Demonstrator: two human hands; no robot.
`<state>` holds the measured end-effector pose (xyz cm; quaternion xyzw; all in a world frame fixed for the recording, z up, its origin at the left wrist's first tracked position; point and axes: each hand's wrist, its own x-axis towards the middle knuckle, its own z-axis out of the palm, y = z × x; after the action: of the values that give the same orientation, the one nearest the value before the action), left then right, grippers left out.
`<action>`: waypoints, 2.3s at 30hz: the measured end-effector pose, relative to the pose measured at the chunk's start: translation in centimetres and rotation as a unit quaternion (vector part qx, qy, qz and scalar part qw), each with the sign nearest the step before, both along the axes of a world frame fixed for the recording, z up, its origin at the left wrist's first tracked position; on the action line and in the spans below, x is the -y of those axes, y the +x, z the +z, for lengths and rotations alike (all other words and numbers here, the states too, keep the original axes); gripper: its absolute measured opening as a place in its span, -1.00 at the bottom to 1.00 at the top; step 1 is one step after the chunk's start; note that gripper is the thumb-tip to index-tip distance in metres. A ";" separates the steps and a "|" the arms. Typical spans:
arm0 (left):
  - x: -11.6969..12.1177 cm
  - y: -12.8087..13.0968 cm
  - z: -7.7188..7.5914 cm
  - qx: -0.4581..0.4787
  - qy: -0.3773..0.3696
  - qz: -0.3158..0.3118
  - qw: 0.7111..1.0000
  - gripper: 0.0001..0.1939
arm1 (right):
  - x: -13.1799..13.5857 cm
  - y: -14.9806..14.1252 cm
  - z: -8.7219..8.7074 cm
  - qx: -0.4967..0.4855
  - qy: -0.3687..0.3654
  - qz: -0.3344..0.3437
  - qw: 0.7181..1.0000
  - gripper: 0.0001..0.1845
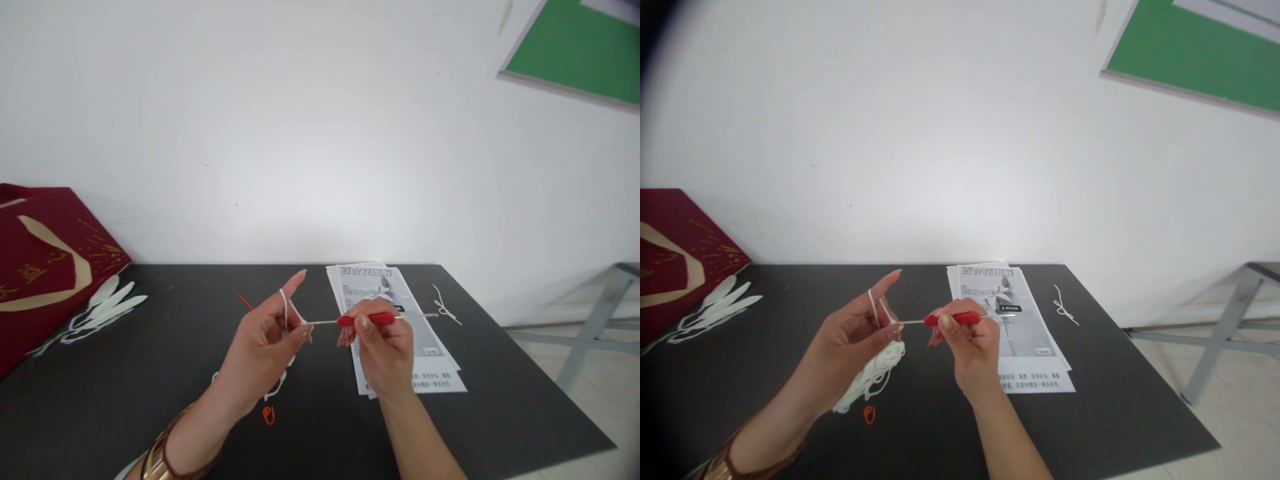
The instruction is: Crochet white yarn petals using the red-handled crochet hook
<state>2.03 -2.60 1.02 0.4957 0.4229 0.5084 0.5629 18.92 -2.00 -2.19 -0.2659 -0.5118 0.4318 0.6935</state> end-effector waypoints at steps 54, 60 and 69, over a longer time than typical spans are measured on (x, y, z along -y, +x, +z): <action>-0.3 0.1 0.4 -0.038 0.076 0.157 0.984 -0.44 | 2.3 0.7 1.7 0.321 0.210 -0.091 0.919 -0.53; -0.8 -0.8 0.3 0.009 -0.032 0.025 0.999 -0.52 | 1.9 2.1 2.0 0.216 0.137 -0.038 0.966 -0.73; -0.6 -1.4 1.1 0.086 -0.121 -0.099 0.984 -0.38 | 1.1 2.3 2.1 0.078 0.060 0.030 0.995 -0.91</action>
<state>0.59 -2.01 2.08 0.4179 0.3803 0.4364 0.7002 21.20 -3.13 -0.07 -0.2412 -0.5971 0.3992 0.6526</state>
